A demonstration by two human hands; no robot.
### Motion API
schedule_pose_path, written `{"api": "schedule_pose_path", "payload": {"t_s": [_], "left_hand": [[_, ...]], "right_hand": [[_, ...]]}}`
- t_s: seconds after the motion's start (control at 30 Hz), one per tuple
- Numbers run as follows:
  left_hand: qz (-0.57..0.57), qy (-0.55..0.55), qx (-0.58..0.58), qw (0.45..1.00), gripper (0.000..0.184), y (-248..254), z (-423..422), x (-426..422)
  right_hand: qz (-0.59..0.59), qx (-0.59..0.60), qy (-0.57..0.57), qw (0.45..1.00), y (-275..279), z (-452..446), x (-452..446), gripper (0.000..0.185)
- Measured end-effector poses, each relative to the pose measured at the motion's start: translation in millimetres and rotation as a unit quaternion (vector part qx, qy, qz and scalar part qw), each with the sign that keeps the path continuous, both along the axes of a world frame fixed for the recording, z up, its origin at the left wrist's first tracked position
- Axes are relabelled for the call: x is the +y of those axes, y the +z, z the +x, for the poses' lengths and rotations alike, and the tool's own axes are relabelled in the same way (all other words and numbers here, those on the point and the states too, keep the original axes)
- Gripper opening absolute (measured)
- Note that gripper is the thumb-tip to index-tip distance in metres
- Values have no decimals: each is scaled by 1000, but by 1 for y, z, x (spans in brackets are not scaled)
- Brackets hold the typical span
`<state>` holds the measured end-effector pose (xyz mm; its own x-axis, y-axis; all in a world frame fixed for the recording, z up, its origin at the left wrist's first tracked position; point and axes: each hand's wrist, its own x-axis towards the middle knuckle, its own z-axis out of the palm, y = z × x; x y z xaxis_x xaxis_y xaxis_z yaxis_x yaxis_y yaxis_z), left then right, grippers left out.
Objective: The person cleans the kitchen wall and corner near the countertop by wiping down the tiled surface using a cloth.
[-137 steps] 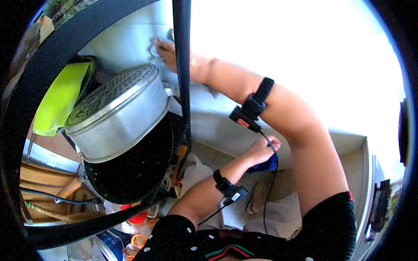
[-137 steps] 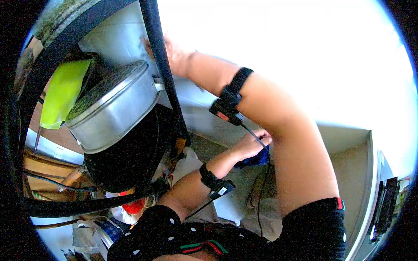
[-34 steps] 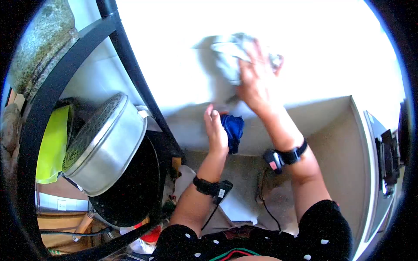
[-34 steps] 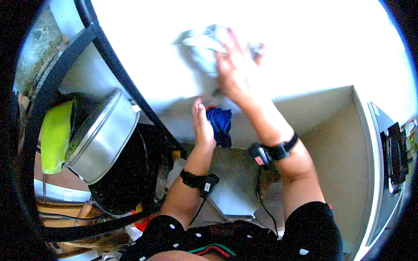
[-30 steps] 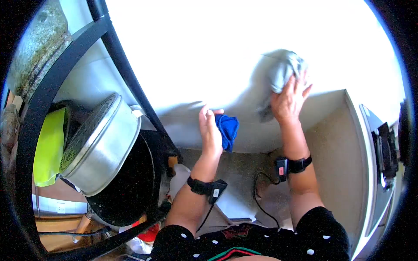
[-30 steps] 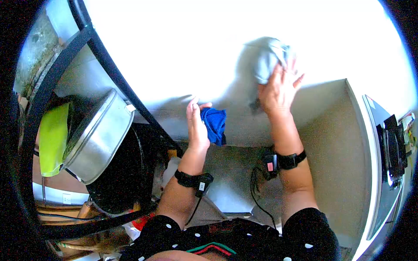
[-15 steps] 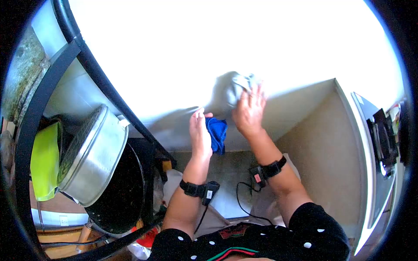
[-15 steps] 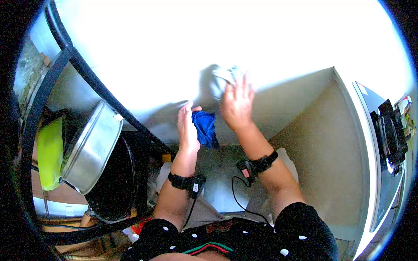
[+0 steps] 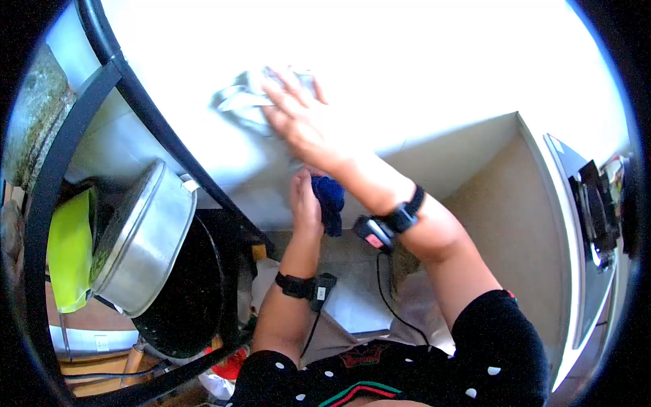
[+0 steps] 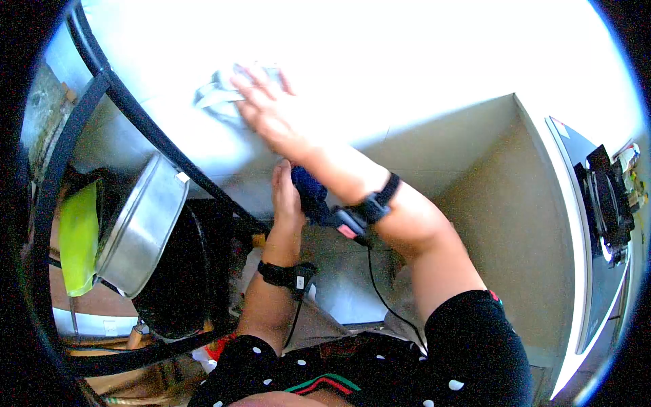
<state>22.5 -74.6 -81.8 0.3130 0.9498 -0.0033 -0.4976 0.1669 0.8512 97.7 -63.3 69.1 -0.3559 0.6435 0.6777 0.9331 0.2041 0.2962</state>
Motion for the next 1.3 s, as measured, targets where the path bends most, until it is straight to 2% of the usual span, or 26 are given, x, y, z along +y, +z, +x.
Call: {"api": "schedule_pose_path", "payload": {"t_s": [0.03,0.07,0.17,0.27,0.33,0.37,0.4,0.5,0.53,0.6,0.63,0.67,0.73,0.8,0.87,0.93,0.97,1.0,1.03,1.07,1.13,1.17,1.2,1.23,1.27,1.3], "left_hand": [[-29,30,33,999,32,-3,3,0],[38,58,50,996,36,-11,3,3],[7,13,24,1000,39,3,-2,-7],[35,-10,20,999,40,-2,-5,-7],[-2,-174,80,982,42,6,-8,-13],[27,-230,106,967,48,5,-4,-16],[45,-310,142,939,58,7,-2,-19],[-27,-433,136,891,89,4,14,-38],[-31,-432,138,891,89,7,19,-43],[-26,-399,38,916,92,11,26,-53],[-54,-365,40,928,93,10,27,-51],[-89,-341,34,935,80,10,27,-52],[-77,-286,-24,955,66,6,31,-52],[-38,-230,-39,972,59,-2,31,-49],[9,-165,-100,981,48,-6,30,-44],[22,-152,-167,974,46,-4,29,-44],[24,-165,-148,975,46,-14,28,-46],[26,-179,-128,975,46,-14,25,-48],[170,-153,-39,973,45,-15,23,-46],[341,-96,101,930,43,-14,12,-43],[425,2,167,889,58,9,4,-38],[374,-6,126,919,54,6,2,-33],[319,35,118,940,47,-19,-5,-15],[263,77,104,956,41,-11,-9,-6],[203,121,105,966,47,-7,-13,-13],[203,184,91,957,47,-2,-15,-1]], "right_hand": [[8,18,-29,999,-5,16,-14,37],[50,17,-85,995,-17,33,-25,33],[49,80,-228,969,-49,81,-68,39],[47,84,-262,960,-71,100,-105,46],[68,87,-205,972,-97,118,-116,45],[88,91,-147,981,-111,126,-121,44],[86,92,-151,980,-117,124,-124,44],[9,302,-72,951,-144,113,-135,43],[6,305,-72,950,-143,101,-136,43],[-42,456,63,887,-137,78,-138,44],[-75,448,90,886,-131,73,-136,45],[-107,440,117,884,-126,71,-136,47],[-147,450,125,872,-124,79,-136,51],[-78,386,123,911,-124,83,-134,59],[-108,459,81,878,-124,78,-144,81],[-185,568,43,800,-143,66,-146,96],[-232,644,38,728,-150,58,-145,107],[-252,665,25,703,-153,50,-141,101],[-265,700,39,662,-152,49,-143,89],[-276,733,53,619,-150,49,-147,77],[-356,763,97,531,-142,65,-147,52],[-334,786,78,514,-133,67,-153,39],[-321,784,72,527,-148,77,-153,37],[-313,804,71,500,-144,84,-157,39],[-305,824,69,472,-138,86,-161,42],[-294,840,96,446,-131,86,-162,42]]}}
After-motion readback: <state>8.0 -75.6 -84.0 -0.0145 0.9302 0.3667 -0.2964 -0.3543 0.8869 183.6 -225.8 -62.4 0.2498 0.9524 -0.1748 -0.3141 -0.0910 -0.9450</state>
